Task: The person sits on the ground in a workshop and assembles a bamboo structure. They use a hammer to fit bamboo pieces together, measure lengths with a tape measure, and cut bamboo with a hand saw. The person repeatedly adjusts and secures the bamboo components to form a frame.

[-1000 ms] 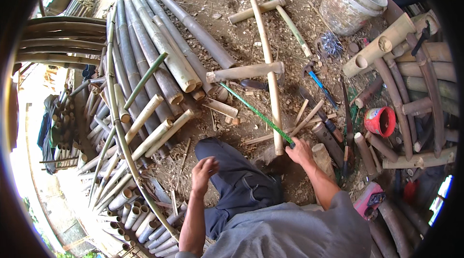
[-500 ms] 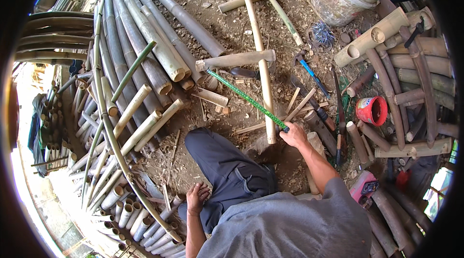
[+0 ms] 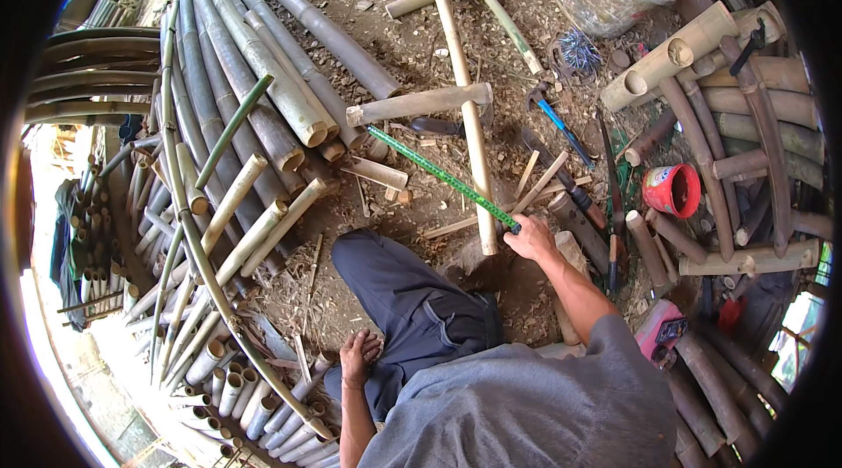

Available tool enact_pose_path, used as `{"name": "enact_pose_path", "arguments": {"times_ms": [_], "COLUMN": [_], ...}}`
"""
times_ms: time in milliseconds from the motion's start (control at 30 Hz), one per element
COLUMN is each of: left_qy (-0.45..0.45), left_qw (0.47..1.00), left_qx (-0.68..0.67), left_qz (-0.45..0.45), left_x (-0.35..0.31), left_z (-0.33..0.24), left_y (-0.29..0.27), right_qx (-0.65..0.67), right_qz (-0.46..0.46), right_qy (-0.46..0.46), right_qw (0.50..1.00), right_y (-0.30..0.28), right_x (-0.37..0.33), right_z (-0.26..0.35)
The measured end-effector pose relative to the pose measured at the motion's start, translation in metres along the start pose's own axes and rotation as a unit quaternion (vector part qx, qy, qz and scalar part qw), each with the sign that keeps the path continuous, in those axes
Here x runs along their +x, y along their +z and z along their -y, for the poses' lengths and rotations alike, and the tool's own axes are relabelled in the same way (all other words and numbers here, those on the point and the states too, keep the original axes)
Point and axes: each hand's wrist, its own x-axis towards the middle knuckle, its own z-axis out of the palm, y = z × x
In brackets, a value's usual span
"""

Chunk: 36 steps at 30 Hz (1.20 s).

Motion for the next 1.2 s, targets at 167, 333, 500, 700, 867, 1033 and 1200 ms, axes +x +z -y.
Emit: {"name": "enact_pose_path", "arguments": {"times_ms": [167,333,500,700,867,1033,1200], "left_qy": [0.0,0.004,0.004,0.002,0.004,-0.004,-0.001], "left_qw": [1.0,0.999,1.0,0.999,0.998,1.0,1.0], "left_qx": [-0.014,-0.032,-0.023,-0.033,-0.05,-0.024,-0.021], "left_qz": [0.015,0.043,0.018,-0.008,0.044,-0.004,0.003], "left_x": [0.007,0.01,0.004,0.001,0.014,0.008,0.009], "left_z": [0.013,0.013,0.009,0.012,0.027,0.023,0.024], "left_y": [-0.01,-0.016,-0.009,-0.007,-0.023,-0.015,-0.015], "right_qx": [-0.017,-0.012,-0.009,-0.006,-0.018,-0.014,-0.001], "right_qz": [0.01,-0.023,-0.023,0.019,0.003,0.009,-0.012], "right_qy": [0.012,-0.006,-0.001,0.009,-0.006,-0.005,-0.008], "right_qw": [1.0,1.0,1.0,1.0,1.0,1.0,1.0], "right_y": [-0.002,0.006,0.01,0.001,0.005,-0.001,0.005], "right_x": [-0.002,0.001,0.002,0.001,0.008,0.002,0.002], "right_z": [0.006,0.005,0.0,0.015,0.008,0.015,0.007]}}
